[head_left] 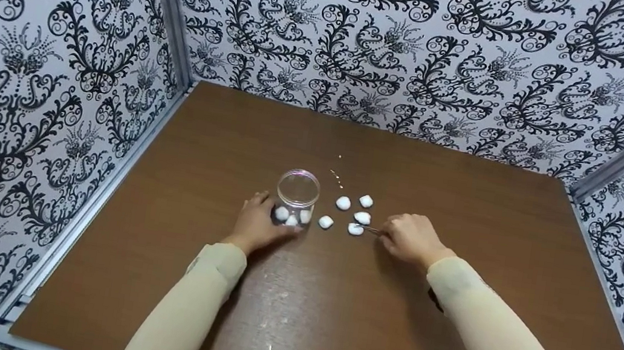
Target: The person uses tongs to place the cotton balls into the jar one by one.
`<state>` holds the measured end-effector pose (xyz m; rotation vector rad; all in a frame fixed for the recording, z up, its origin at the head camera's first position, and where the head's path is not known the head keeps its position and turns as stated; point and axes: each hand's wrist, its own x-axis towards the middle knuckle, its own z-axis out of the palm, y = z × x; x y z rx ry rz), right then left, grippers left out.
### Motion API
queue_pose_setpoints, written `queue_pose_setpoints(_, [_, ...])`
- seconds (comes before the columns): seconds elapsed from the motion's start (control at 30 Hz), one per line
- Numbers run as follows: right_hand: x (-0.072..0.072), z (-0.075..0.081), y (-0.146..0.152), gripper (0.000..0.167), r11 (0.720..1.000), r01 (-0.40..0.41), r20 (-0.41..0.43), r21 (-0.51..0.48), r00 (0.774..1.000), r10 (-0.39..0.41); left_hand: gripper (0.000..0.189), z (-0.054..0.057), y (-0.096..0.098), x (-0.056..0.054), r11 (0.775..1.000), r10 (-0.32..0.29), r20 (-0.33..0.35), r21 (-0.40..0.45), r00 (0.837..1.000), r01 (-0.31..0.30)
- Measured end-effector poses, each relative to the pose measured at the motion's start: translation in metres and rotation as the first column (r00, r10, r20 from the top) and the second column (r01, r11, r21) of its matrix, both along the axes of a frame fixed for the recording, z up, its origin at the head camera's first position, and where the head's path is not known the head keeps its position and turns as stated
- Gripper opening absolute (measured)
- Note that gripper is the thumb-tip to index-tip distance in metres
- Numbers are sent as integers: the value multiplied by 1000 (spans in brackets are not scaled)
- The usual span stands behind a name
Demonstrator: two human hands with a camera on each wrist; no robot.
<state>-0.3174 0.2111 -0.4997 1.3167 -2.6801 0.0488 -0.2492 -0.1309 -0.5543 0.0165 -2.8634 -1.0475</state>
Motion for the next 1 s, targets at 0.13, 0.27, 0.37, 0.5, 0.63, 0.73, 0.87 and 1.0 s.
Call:
queue_pose_setpoints(0.13, [0,1,2,5,999,-17,-35,-33,999,16,83,0,0,0,1000,2,12,6,1000,-2])
queue_pose_setpoints(0.27, [0,4,5,5,997,-26,-57,-71,998,22,84,-1,0,0,1000,4,15,15,1000,-5])
queue_pose_setpoints(0.37, [-1,7,8,6,995,-26,-73,-92,997,19,87,-2,-1,-1,1000,3,15,14,1000,-3])
queue_pose_setpoints(0.5, [-2,12,11,6,994,-38,-107,-105,994,27,86,-3,-2,-1,1000,-7,17,18,1000,7])
queue_pose_setpoints(0.63, [-3,21,11,5,991,-63,-138,-119,989,47,85,-2,-2,-1,1000,-12,16,19,1000,12])
queue_pose_setpoints(0.73, [-4,28,9,4,989,-82,-162,-125,985,62,86,-2,-2,-1,1000,-13,14,18,1000,13])
queue_pose_setpoints(0.87, [-7,39,4,4,988,-91,-188,-121,980,68,86,-1,-2,-1,1000,-12,11,14,1000,12])
queue_pose_setpoints(1.0, [-10,54,-7,4,988,-98,-202,-119,977,73,88,-2,-2,-1,1000,-9,19,1,1000,9])
